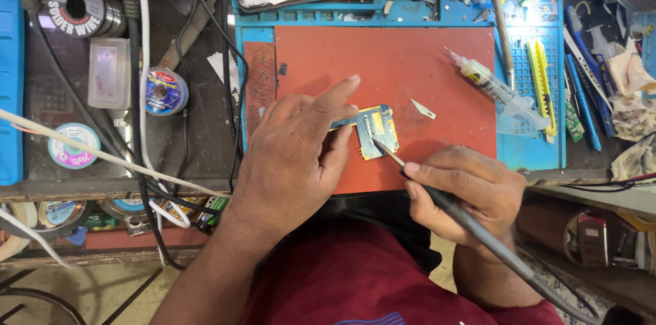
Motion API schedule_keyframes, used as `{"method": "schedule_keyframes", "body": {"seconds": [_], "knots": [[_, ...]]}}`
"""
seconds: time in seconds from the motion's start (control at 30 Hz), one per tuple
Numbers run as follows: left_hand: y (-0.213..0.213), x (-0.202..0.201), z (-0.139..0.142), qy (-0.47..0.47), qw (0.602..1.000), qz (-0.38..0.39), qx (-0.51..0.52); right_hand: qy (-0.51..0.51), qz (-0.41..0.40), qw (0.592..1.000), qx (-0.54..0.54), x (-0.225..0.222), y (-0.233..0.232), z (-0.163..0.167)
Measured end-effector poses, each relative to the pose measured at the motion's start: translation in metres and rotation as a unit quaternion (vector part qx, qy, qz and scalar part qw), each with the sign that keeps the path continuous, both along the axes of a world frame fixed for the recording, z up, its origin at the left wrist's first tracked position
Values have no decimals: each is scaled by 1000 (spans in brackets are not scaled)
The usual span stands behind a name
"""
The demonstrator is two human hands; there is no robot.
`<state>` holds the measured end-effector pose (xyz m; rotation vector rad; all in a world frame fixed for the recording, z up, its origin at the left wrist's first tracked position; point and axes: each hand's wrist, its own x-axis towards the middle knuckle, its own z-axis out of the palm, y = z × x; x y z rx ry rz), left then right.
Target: The person uses a soldering iron to apply solder to multiple points on a small blue circuit board. They hold the board with one hand and manipulate the soldering iron with the other, occasionally applying flux from a syringe.
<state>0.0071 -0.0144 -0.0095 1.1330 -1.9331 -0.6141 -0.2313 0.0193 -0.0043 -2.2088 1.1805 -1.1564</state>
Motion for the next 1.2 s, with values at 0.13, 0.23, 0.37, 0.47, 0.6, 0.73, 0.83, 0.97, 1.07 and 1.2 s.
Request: {"method": "schedule_keyframes", "body": {"seconds": [0.13, 0.23, 0.37, 0.47, 0.6, 0.73, 0.83, 0.97, 1.07, 1.2], "knots": [[0, -1, -1, 0, 1000, 3, 1, -6, 7, 1000, 12, 0, 0, 0], [-1, -2, -2, -1, 1000, 0, -4, -11, 4, 1000, 0, 1, -1, -2], [-2, -2, -2, 1, 1000, 1, -8, -5, 19, 1000, 8, -4, -1, 1], [-1, -1, -1, -3, 1000, 5, 0, -4, 20, 1000, 9, -3, -1, 0], [0, -1, 0, 0, 1000, 1, -1, -15, 23, 1000, -3, -2, -2, -3], [-1, -1, 0, 0, 1000, 3, 6, -10, 41, 999, 3, -7, -2, -1], [0, -1, 0, -2, 1000, 6, 11, -12, 34, 999, 3, -6, -2, -3], [-1, -2, 0, 1, 1000, 0, 4, -17, 36, 999, -13, -5, -3, -3], [-1, -2, -1, 1, 1000, 2, 9, -9, 35, 999, 2, -6, -2, -1], [0, -1, -1, 2, 1000, 1, 0, -4, 16, 1000, 3, -8, 3, -7]]}}
